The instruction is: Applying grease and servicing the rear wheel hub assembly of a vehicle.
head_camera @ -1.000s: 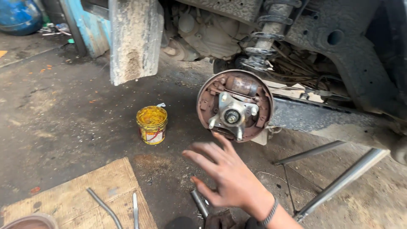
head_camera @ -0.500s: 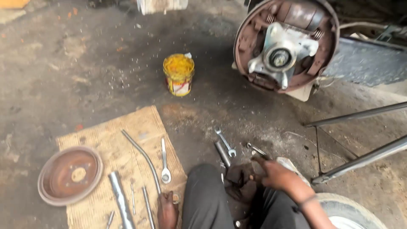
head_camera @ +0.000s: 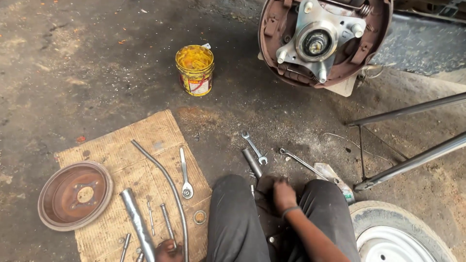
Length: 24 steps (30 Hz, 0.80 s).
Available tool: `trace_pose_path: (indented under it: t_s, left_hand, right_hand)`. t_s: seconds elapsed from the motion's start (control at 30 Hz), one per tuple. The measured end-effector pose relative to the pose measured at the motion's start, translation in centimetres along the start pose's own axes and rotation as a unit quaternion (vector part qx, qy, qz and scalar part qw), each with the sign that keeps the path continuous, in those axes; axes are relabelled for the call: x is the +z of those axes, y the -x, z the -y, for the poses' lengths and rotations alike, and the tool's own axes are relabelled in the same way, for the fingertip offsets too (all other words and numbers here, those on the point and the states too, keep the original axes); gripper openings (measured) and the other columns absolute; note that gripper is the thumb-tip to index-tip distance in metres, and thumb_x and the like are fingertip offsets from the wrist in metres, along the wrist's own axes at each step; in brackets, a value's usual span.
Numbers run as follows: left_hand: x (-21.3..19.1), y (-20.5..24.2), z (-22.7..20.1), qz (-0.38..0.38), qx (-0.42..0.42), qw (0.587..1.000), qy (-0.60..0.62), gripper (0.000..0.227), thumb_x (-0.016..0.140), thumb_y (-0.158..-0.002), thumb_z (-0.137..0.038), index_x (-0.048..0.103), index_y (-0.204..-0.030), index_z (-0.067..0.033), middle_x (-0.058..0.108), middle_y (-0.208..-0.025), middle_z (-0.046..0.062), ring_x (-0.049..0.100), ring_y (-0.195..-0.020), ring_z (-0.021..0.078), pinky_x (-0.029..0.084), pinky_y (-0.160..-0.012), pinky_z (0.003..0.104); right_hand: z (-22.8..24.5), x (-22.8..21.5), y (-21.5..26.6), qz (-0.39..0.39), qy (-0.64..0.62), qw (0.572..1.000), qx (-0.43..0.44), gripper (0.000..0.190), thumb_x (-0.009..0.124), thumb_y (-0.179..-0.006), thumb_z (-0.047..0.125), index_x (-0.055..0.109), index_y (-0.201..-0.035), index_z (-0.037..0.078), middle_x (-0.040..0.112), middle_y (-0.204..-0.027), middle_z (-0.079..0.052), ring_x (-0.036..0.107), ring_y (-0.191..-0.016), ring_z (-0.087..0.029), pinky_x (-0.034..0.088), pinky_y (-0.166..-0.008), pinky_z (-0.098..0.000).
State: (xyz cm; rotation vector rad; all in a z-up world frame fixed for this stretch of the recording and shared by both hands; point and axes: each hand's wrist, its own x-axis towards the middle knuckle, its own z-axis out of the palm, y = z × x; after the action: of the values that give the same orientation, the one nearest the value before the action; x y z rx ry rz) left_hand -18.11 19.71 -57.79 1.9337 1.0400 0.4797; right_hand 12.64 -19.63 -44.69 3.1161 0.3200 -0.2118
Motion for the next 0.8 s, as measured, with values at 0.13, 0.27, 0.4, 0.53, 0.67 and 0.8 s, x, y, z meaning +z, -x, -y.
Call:
trace_pose_path:
  t_s: [0.13,0.27,0.4,0.53,0.67,0.8]
  left_hand:
    - [0.4,-2.5,-1.7,0.049,-0.029,0.989,0.139,0.030,0.081,-0.077,-0.002,0.071,-0.105,-0.0003,0.068,-0.082,0.011,0.068,-0.074,0.0241,0.057,-0.066,0.034]
    - [-2.0,-1.6,-21.8,0.079,0.005,0.987,0.141,0.025,0.082,-0.084,-0.008,0.073,-0.106,0.0006,0.073,-0.085,0.008,0.069,-0.080,0.0199,0.054,-0.075,0.032]
    - [-1.4,1.6,-40.0,0.228,0.039,0.965,0.128,0.046,0.081,-0.083,-0.025,0.069,-0.125,-0.0115,0.071,-0.106,0.009,0.070,-0.090,0.0228,0.057,-0.080,0.034]
    - [0.0,5.2,-50.1,0.363,0.032,0.909,0.202,0.052,0.078,-0.086,-0.031,0.065,-0.134,-0.0145,0.079,-0.114,0.007,0.069,-0.106,0.0164,0.046,-0.097,0.028]
    - [2.4,6.1,-51.2,0.421,-0.011,0.821,0.385,0.049,0.076,-0.084,-0.022,0.065,-0.131,-0.0117,0.074,-0.117,0.003,0.067,-0.108,0.0133,0.051,-0.094,0.029]
    - [1.4,3.4,-50.8,0.320,0.003,0.831,0.456,0.028,0.078,-0.083,-0.005,0.078,-0.109,0.0035,0.072,-0.112,0.019,0.066,-0.103,0.0218,0.049,-0.092,0.032]
  right_hand:
    - [-1.9,-11.4,-0.3,-0.078,-0.379,0.921,-0.044,0.005,0.067,-0.080,-0.002,0.071,-0.079,0.001,0.078,-0.087,-0.016,0.078,-0.083,-0.027,0.061,-0.079,-0.0370]
    - [-3.5,-21.6,1.0,-0.175,-0.393,0.880,-0.200,0.026,0.077,-0.058,-0.009,0.078,-0.082,0.000,0.078,-0.100,-0.013,0.070,-0.099,-0.026,0.053,-0.089,-0.0358]
    - [-2.8,-29.9,4.8,-0.046,-0.625,0.779,-0.026,0.014,0.082,-0.081,0.003,0.077,-0.094,0.001,0.077,-0.101,-0.008,0.070,-0.094,-0.016,0.055,-0.086,-0.0295]
    - [-1.3,-34.0,6.9,-0.058,-0.685,0.725,-0.038,0.016,0.078,-0.083,0.004,0.079,-0.098,0.000,0.075,-0.110,-0.004,0.068,-0.100,-0.013,0.053,-0.092,-0.0273]
    - [-1.0,-36.2,8.3,-0.079,-0.731,0.676,-0.050,0.019,0.078,-0.082,0.004,0.079,-0.100,0.000,0.075,-0.113,-0.005,0.069,-0.101,-0.013,0.053,-0.092,-0.0283]
    - [-2.0,-35.2,8.0,-0.084,-0.673,0.734,-0.040,0.016,0.077,-0.082,0.004,0.080,-0.096,-0.001,0.077,-0.112,-0.006,0.069,-0.099,-0.015,0.053,-0.089,-0.0286]
